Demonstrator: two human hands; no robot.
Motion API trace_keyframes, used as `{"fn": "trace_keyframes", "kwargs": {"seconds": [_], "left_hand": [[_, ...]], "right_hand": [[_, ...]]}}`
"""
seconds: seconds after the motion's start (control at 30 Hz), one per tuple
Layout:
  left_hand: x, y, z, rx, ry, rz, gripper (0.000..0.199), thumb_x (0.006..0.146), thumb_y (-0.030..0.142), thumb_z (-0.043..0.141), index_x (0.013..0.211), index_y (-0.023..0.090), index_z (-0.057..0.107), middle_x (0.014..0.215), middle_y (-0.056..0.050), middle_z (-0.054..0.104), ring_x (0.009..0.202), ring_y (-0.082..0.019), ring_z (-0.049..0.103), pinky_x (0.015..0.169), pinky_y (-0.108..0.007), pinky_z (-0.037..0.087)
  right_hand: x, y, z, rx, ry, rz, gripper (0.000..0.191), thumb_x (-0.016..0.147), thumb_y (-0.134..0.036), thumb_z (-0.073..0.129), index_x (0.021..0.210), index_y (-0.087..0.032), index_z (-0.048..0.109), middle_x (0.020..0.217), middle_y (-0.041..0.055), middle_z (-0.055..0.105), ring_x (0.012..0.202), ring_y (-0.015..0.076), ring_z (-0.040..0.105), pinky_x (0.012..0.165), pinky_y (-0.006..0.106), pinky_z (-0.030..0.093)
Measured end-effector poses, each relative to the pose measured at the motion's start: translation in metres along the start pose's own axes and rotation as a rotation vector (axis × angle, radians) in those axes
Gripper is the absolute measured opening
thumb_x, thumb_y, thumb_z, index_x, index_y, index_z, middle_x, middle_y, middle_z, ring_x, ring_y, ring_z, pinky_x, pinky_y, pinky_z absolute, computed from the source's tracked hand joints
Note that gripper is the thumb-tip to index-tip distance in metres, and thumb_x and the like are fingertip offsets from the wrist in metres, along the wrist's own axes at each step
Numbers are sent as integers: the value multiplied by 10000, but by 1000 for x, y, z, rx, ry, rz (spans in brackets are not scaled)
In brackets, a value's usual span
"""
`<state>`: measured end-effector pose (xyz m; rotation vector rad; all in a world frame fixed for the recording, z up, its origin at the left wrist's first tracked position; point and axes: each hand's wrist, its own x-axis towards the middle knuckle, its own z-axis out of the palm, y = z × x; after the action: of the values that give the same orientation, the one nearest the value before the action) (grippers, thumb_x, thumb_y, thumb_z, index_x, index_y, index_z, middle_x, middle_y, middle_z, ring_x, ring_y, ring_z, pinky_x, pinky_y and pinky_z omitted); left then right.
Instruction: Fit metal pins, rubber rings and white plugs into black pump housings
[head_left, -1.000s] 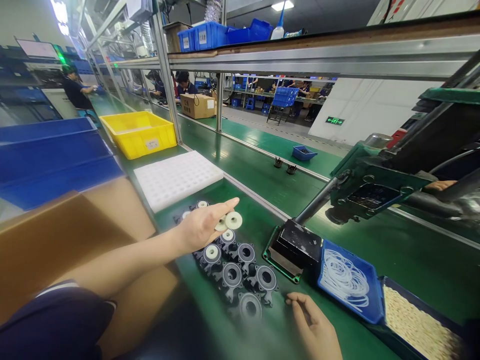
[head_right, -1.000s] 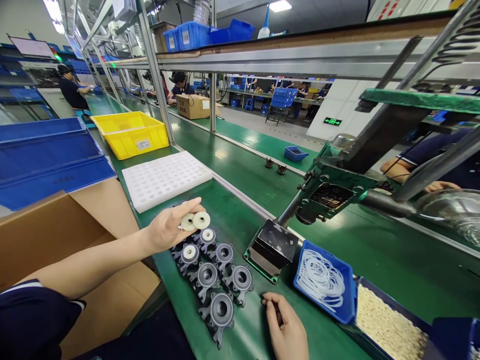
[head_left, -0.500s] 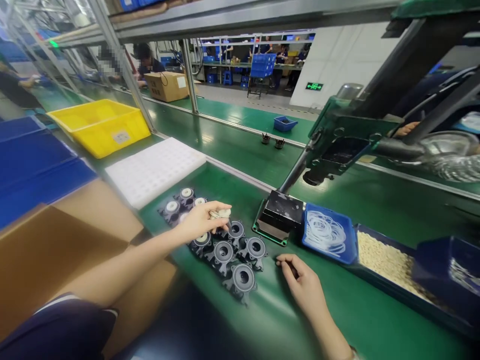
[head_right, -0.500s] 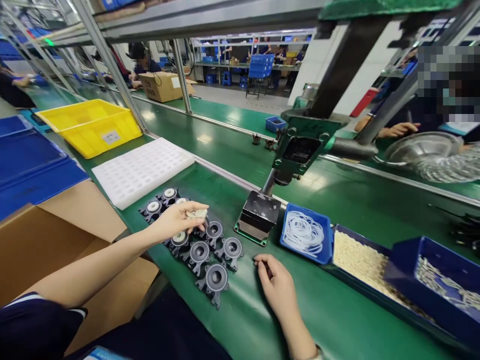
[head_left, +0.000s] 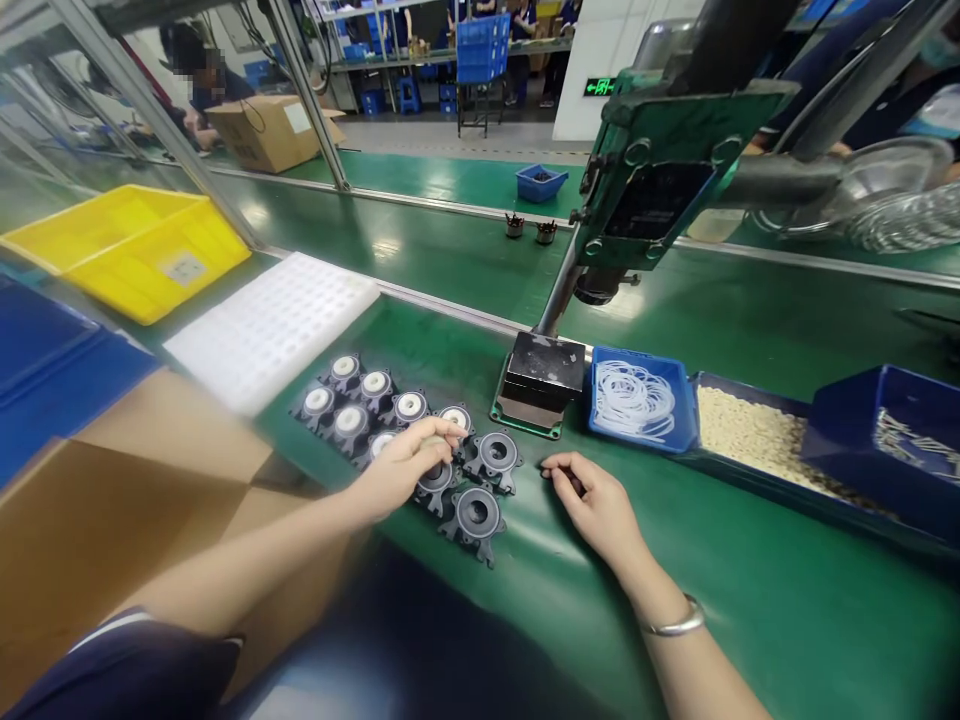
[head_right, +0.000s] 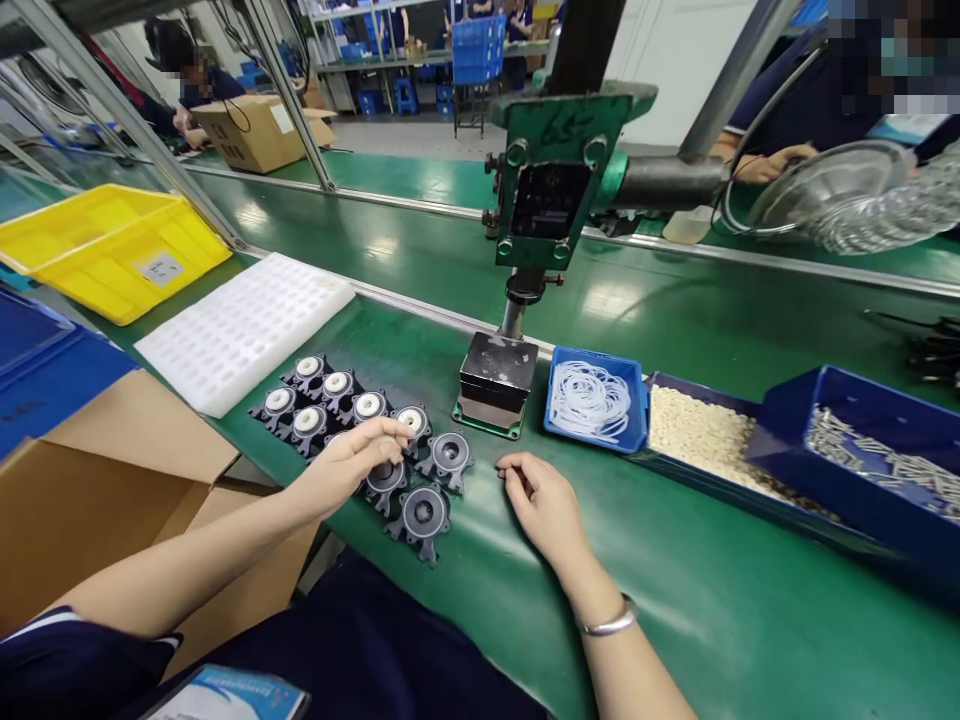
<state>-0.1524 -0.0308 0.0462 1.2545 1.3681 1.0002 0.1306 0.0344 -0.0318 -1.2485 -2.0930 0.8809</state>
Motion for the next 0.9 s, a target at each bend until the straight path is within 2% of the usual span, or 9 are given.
{"fn": "trace_keyframes", "kwargs": {"seconds": [0.07,0.17,0.3,0.37,0.43,0.5,0.57,0.7,0.9], "left_hand": [[-7,-7,6,-62,-19,22,234,923,238,543,1135,218,642,1011,-64,631,973,-197,601,912,-311,459],[-14,-3,7,23,-14,185,301,853,124,571,1127,226,644,1156,-92,584,1149,-239,558,1039,-375,422],[-12,27,-18,199,126,376,318,868,105,552,1141,238,645,1254,-113,555,1254,-262,505,1139,-431,366],[3,38,-45,207,249,453,287,873,145,575,1141,230,633,1254,-113,559,1260,-262,517,1150,-437,374],[30,39,-82,232,372,524,296,854,176,602,1146,221,600,1238,-100,574,1263,-253,533,1158,-438,377],[66,27,-124,326,501,495,349,838,194,598,1181,219,534,1223,-86,600,1253,-233,557,1142,-436,401],[106,7,-166,445,599,394,339,825,193,575,1156,207,507,1208,-90,604,1205,-228,595,1086,-440,457],[170,-30,-226,581,664,304,213,798,205,588,1007,180,559,1110,-118,601,1118,-294,612,972,-517,513],[229,-52,-270,802,581,286,109,756,186,639,864,191,625,1160,-109,580,1229,-313,515,1134,-506,355]], "right_hand": [[0,0,0,1,3,-3,214,930,-323,465,955,-219,651,865,44,718,777,201,657,731,305,494],[0,0,-1,-8,3,-4,227,932,-338,464,958,-217,655,860,45,718,765,200,657,715,300,491],[0,3,-2,-36,10,-5,253,927,-378,467,955,-227,668,861,45,726,755,203,662,700,302,495],[0,5,-2,-39,7,-7,256,924,-397,476,957,-233,670,863,40,729,762,202,671,708,299,504],[1,7,-3,-43,3,-5,257,925,-411,484,958,-238,671,875,34,732,767,196,679,710,290,511],[1,10,-3,-49,7,-5,260,928,-424,489,956,-244,674,887,31,734,766,189,686,699,276,519],[1,13,-3,-57,17,-10,265,931,-439,495,958,-248,678,898,29,737,772,184,693,689,259,528],[2,19,-3,-70,32,-35,253,935,-445,519,979,-258,684,913,20,745,799,170,713,700,216,548],[4,18,-6,-72,97,-66,219,925,-430,553,959,-258,686,886,4,749,761,137,729,678,134,550]]}}
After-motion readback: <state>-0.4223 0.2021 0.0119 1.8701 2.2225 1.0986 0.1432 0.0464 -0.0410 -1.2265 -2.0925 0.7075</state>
